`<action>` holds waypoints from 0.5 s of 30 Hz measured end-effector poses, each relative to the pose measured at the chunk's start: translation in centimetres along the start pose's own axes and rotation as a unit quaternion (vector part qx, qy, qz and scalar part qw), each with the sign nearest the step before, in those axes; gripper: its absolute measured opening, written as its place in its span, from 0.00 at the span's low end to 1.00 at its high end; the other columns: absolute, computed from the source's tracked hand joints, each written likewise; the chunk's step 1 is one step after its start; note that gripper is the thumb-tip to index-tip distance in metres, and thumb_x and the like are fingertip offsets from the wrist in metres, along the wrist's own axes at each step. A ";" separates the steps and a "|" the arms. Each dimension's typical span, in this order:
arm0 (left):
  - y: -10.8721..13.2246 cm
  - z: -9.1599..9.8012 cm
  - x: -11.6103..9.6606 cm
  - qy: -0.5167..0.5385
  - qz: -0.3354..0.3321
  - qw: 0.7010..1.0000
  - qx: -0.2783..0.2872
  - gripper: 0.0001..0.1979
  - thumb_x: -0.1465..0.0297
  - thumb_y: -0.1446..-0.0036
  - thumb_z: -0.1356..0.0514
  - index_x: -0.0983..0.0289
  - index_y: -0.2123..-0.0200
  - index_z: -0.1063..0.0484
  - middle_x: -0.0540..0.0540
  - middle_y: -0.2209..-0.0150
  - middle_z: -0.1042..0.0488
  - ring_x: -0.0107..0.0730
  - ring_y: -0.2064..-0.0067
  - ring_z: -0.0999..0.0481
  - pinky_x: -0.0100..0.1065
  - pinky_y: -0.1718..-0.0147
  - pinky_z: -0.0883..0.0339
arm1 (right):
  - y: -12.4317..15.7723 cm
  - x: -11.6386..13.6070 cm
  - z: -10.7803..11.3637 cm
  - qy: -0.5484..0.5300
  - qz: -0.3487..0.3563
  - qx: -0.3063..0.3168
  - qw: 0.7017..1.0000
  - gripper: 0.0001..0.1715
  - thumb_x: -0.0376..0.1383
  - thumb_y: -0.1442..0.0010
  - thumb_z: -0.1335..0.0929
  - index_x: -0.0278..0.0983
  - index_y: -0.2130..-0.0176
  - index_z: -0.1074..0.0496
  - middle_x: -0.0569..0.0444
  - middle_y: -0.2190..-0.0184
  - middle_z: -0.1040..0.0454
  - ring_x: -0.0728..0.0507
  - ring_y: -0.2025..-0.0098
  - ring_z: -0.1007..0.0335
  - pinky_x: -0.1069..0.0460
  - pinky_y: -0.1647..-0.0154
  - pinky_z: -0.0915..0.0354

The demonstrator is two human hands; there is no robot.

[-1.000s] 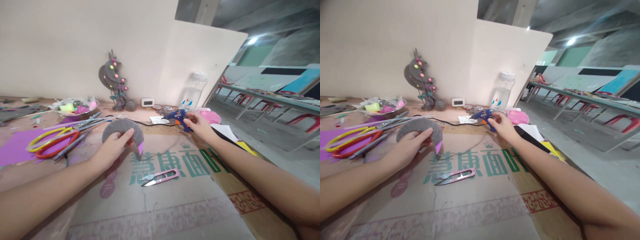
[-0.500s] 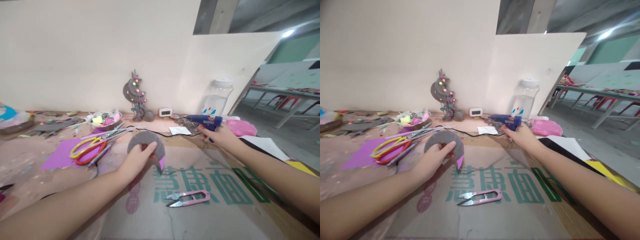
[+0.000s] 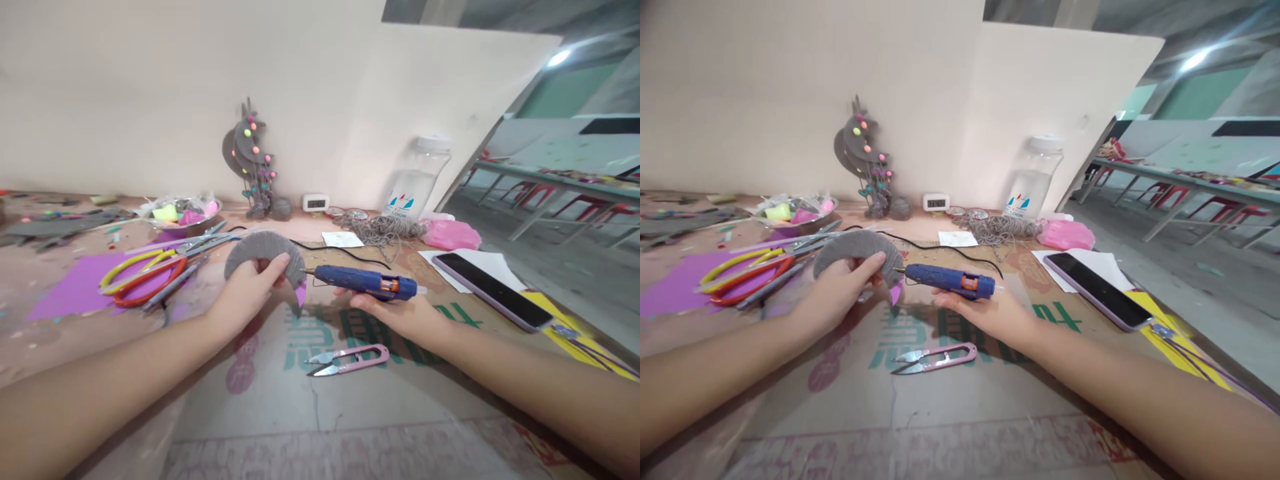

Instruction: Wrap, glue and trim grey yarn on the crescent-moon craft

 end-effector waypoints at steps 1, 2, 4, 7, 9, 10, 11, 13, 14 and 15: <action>0.0 0.1 0.0 -0.004 0.000 1.000 -0.002 0.22 0.54 0.45 0.48 0.62 0.82 0.32 0.50 0.81 0.29 0.33 0.77 0.33 0.31 0.73 0.42 | 0.1 -0.1 -0.1 -0.006 -0.003 0.010 1.000 0.13 0.45 0.49 0.30 0.37 0.71 0.29 0.52 0.71 0.24 0.44 0.67 0.27 0.51 0.65 0.31; 0.0 0.1 0.0 -0.005 -0.001 1.000 -0.004 0.23 0.54 0.44 0.49 0.62 0.82 0.31 0.50 0.81 0.29 0.32 0.77 0.34 0.31 0.73 0.42 | 0.1 -0.2 -0.1 -0.010 -0.004 0.017 1.000 0.13 0.45 0.50 0.30 0.37 0.72 0.30 0.53 0.73 0.25 0.45 0.69 0.28 0.52 0.66 0.31; -0.1 0.2 0.0 -0.002 -0.005 1.000 -0.008 0.23 0.54 0.44 0.49 0.62 0.82 0.31 0.50 0.81 0.28 0.32 0.77 0.34 0.31 0.72 0.41 | 0.1 -0.2 -0.3 -0.011 -0.001 0.024 1.000 0.14 0.45 0.51 0.29 0.37 0.73 0.31 0.55 0.76 0.28 0.47 0.72 0.31 0.53 0.70 0.34; -0.2 0.2 0.1 0.005 -0.011 1.000 -0.019 0.23 0.55 0.44 0.49 0.62 0.83 0.31 0.52 0.81 0.28 0.33 0.76 0.32 0.31 0.70 0.39 | 0.0 -0.3 -0.5 0.005 0.004 0.022 1.000 0.16 0.47 0.52 0.29 0.38 0.74 0.33 0.57 0.78 0.31 0.48 0.75 0.35 0.54 0.75 0.37; -0.3 0.2 0.1 0.016 -0.015 0.999 -0.025 0.23 0.54 0.44 0.49 0.62 0.83 0.31 0.53 0.80 0.26 0.35 0.75 0.31 0.31 0.69 0.38 | 0.0 -0.5 -0.5 0.023 0.006 0.023 0.999 0.18 0.48 0.52 0.29 0.38 0.75 0.34 0.57 0.79 0.33 0.49 0.76 0.37 0.55 0.76 0.39; -0.3 0.2 0.1 0.021 -0.018 0.999 -0.026 0.23 0.54 0.44 0.48 0.62 0.83 0.31 0.53 0.79 0.26 0.35 0.74 0.30 0.31 0.69 0.38 | 0.0 -0.5 -0.5 0.032 0.008 0.023 0.999 0.18 0.48 0.52 0.29 0.38 0.75 0.34 0.57 0.79 0.33 0.49 0.76 0.38 0.55 0.77 0.40; -0.3 0.2 0.1 0.025 -0.020 0.999 -0.025 0.22 0.54 0.44 0.48 0.62 0.82 0.30 0.53 0.79 0.26 0.35 0.74 0.30 0.31 0.69 0.38 | -0.1 -0.5 -0.5 0.038 0.011 0.023 0.999 0.17 0.48 0.51 0.29 0.38 0.75 0.34 0.58 0.79 0.34 0.49 0.76 0.38 0.55 0.77 0.40; -0.3 0.2 0.1 0.027 -0.018 0.999 -0.023 0.22 0.55 0.44 0.48 0.62 0.82 0.30 0.53 0.78 0.26 0.34 0.73 0.30 0.31 0.69 0.38 | -0.2 -0.5 -0.5 0.044 0.015 0.021 0.999 0.17 0.47 0.51 0.29 0.37 0.74 0.34 0.58 0.79 0.34 0.49 0.76 0.38 0.55 0.77 0.40; -0.3 0.2 0.0 0.026 -0.015 0.999 -0.022 0.22 0.56 0.44 0.48 0.62 0.82 0.30 0.52 0.79 0.26 0.34 0.73 0.30 0.30 0.68 0.38 | -0.3 -0.5 -0.5 0.043 0.014 0.021 0.999 0.16 0.46 0.51 0.29 0.38 0.74 0.33 0.58 0.79 0.33 0.49 0.76 0.38 0.55 0.76 0.40; -0.2 0.2 0.0 0.023 -0.010 0.999 -0.020 0.21 0.57 0.44 0.48 0.62 0.82 0.31 0.52 0.79 0.26 0.33 0.73 0.30 0.30 0.68 0.38 | -0.3 -0.5 -0.6 0.041 0.010 0.021 0.999 0.16 0.46 0.52 0.29 0.38 0.74 0.33 0.57 0.79 0.33 0.49 0.76 0.37 0.55 0.76 0.39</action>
Point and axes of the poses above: each hand's wrist, its own y-axis away from the middle knuckle, its own z-axis out of the back of the hand, x = y × z, the point moved 3 cm from there along -y, towards the middle knuckle
